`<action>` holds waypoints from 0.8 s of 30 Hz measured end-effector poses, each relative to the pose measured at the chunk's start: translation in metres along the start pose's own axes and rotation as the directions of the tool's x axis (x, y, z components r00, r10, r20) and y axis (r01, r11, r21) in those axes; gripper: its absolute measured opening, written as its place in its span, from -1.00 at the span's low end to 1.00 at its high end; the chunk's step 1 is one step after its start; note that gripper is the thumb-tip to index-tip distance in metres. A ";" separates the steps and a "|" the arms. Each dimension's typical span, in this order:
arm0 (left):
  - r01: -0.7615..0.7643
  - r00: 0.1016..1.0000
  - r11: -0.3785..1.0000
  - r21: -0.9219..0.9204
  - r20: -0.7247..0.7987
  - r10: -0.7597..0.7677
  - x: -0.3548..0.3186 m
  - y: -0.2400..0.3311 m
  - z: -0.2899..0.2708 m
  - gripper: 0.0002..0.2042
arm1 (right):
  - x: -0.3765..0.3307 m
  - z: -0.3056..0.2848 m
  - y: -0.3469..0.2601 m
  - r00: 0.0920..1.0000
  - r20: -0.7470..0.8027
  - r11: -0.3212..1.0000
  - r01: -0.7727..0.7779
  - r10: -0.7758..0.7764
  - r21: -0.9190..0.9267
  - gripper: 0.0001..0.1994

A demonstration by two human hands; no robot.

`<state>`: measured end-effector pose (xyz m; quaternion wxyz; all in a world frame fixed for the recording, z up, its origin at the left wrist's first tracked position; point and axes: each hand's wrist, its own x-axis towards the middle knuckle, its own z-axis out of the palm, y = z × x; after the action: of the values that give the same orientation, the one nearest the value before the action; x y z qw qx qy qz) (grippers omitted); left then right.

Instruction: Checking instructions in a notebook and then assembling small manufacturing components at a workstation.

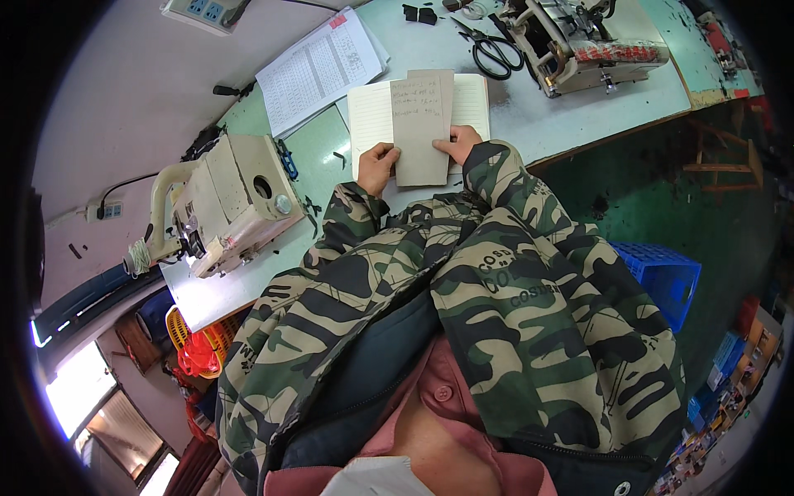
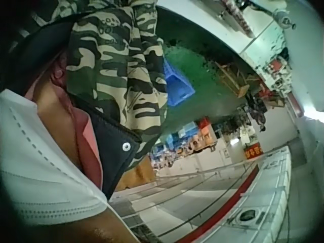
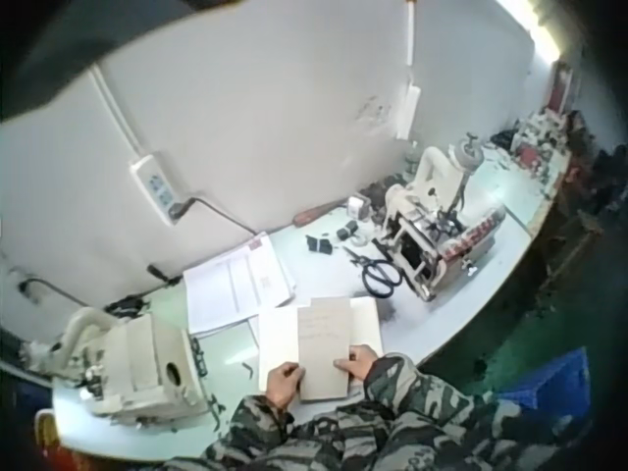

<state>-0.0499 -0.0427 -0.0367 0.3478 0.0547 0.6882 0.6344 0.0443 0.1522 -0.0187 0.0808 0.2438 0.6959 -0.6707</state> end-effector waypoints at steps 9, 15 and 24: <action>0.034 0.999 0.999 -0.014 0.012 -0.034 -0.004 0.010 0.003 -0.82 | 0.004 -0.002 0.008 1.000 0.003 1.000 0.003 -0.003 0.019 -0.69; 0.030 0.999 0.999 -0.031 0.013 -0.030 -0.006 0.011 0.003 -0.82 | -0.002 0.000 0.000 1.000 -0.001 0.999 -0.006 0.006 0.047 -0.70; 0.076 0.997 0.996 -0.053 0.020 -0.075 -0.008 0.018 0.004 -0.82 | 0.000 -0.001 0.003 1.000 0.001 0.998 -0.018 0.018 0.066 -0.69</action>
<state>-0.0478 -0.0399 -0.0167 0.3790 0.0246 0.6692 0.6387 0.0462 0.1534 -0.0206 0.0787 0.2525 0.6711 -0.6925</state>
